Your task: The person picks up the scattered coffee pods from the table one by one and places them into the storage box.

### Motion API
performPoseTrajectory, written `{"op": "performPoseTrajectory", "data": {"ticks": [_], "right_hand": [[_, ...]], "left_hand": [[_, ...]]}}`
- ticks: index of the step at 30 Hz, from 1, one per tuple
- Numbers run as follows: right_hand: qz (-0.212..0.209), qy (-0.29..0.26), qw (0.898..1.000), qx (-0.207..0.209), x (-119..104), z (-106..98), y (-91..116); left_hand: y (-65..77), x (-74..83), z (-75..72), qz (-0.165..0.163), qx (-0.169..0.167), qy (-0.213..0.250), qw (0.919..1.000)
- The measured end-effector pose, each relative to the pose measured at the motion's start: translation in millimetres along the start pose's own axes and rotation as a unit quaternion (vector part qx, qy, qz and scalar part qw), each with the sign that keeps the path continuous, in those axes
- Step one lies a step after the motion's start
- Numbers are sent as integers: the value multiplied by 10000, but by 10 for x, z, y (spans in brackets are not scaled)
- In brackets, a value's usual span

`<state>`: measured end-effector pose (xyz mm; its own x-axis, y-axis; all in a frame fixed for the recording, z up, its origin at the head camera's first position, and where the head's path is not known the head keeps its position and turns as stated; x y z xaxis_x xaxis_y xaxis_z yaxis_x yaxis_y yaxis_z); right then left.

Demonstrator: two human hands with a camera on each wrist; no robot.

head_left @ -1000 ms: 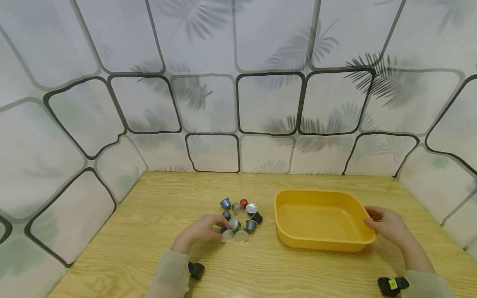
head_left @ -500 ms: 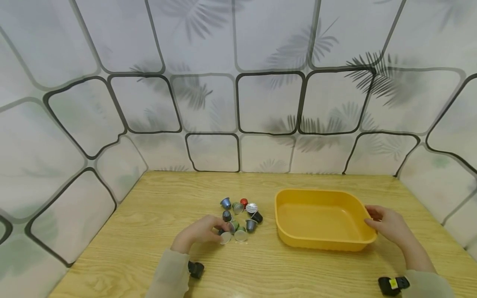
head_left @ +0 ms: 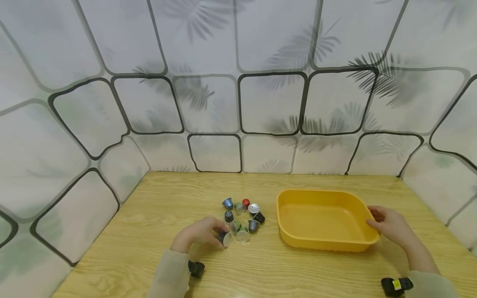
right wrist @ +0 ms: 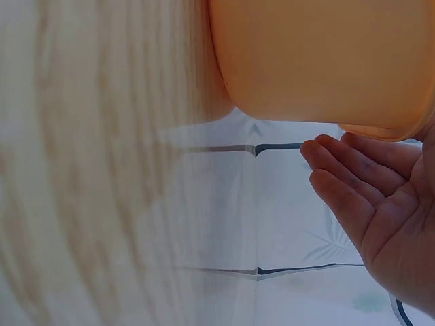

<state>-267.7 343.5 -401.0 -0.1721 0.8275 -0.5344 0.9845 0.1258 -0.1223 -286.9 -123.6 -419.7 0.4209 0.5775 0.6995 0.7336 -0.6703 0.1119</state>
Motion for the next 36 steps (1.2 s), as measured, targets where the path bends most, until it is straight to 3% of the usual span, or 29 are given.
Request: {"op": "performPoseTrajectory", "data": {"ticks": [7, 36], "right_hand": [[17, -44, 9999, -94, -6, -2, 13], [-43, -433, 9982, -409, -14, -25, 37]], "left_hand": [[-7, -9, 9, 146, -34, -371, 9992], [-9, 5, 34, 70, -75, -241, 9997]]}}
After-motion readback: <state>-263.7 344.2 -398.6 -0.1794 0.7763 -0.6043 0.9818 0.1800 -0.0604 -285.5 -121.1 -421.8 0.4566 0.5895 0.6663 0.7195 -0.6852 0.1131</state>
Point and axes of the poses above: each hand's wrist, its own y-axis away from the middle knuckle, its own z-axis out of the palm, x = y × z, the point moved 5 cm from there along -y, towards the middle knuckle, and after that the axes turned 1 degree about y, right-handed, at the moved point
